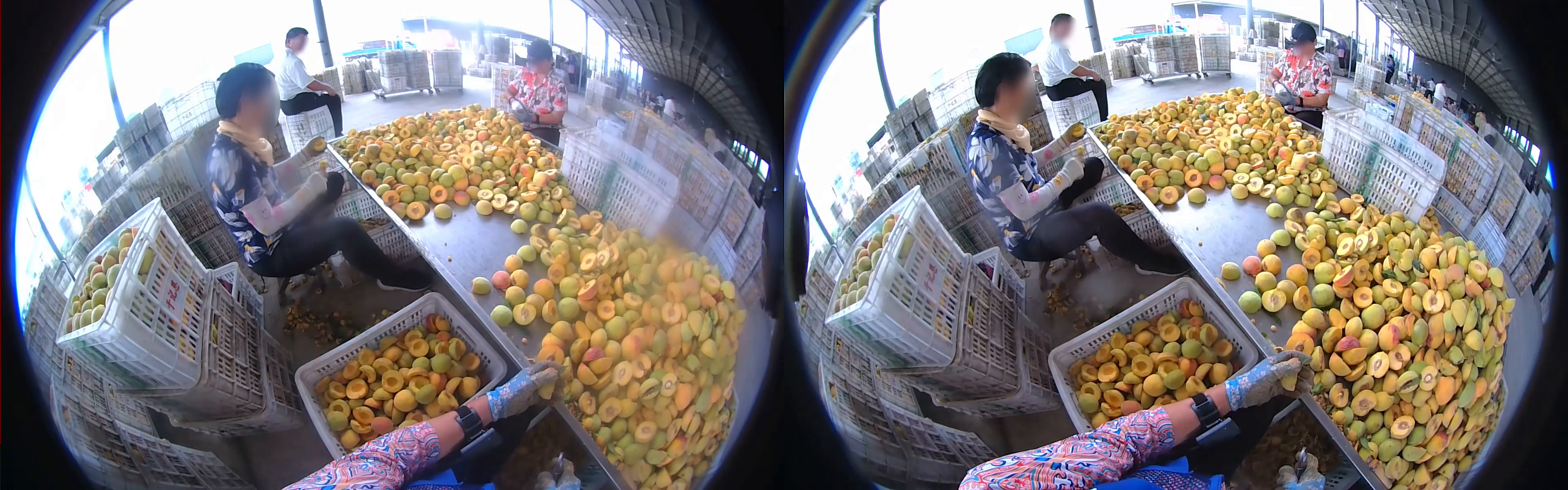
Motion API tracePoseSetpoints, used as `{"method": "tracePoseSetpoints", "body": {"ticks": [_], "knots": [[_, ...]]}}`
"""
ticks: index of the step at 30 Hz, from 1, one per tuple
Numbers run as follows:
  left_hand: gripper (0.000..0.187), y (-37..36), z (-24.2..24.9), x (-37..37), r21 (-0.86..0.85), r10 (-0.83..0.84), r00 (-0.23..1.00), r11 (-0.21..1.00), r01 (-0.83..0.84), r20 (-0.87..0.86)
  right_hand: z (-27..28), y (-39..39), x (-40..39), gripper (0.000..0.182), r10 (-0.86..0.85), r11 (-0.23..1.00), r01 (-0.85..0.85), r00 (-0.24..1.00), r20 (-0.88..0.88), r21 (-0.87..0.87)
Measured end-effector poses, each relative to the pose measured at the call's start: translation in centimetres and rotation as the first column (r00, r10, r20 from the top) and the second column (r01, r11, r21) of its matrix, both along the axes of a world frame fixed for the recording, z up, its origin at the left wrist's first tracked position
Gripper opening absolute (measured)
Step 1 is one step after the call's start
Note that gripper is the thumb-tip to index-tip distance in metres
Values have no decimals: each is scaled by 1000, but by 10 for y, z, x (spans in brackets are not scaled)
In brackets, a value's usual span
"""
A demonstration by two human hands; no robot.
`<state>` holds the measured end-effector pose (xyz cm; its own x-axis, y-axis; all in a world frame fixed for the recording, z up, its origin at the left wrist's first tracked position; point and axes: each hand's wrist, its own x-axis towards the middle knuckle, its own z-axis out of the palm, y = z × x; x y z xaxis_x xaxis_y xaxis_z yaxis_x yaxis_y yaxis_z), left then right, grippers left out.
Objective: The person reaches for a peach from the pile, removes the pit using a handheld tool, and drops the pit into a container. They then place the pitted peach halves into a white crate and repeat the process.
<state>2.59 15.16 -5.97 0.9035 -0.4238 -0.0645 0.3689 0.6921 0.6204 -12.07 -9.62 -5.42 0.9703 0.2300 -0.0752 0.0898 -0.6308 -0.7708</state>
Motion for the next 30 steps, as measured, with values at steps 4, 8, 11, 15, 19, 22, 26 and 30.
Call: {"method": "tracePoseSetpoints", "body": {"ticks": [4, 8, 11, 15, 19, 22, 26, 30], "knots": [[40, 0, -4, 1, -16, -5, 1000, 1000, 5, -4, -5, 2, 0, 40, -21, 999, 23, 999, -39, 33], [40, 1, -4, 0, -29, -10, 1000, 1000, 10, 11, -15, 1, 1, 41, -29, 995, 40, 993, -118, 91], [40, 0, -3, 2, -33, 7, 1000, 999, -6, 12, -3, 4, 7, 41, -19, 991, 33, 994, -112, 132], [43, 1, -6, 4, -37, -4, 999, 999, 3, -35, 37, -2, 24, 34, 23, 996, -21, 999, -29, 85], [46, -4, -14, 0, -32, -9, 1000, 999, 8, -25, 66, -27, 56, 26, -230, 915, 322, 911, -342, 242], [47, -3, -5, 3, -25, 10, 1000, 1000, -10, 3, 44, -29, 68, 23, -257, 921, 332, 912, -319, 205], [50, -3, -4, 2, -18, 36, 998, 999, -37, -41, 44, -14, 59, 18, -203, 930, 267, 946, -253, 251], [51, 2, 6, 0, 34, 32, 999, 999, -32, -12, -9, -45, 81, 19, -177, 982, 185, 972, -152, 38]]}}
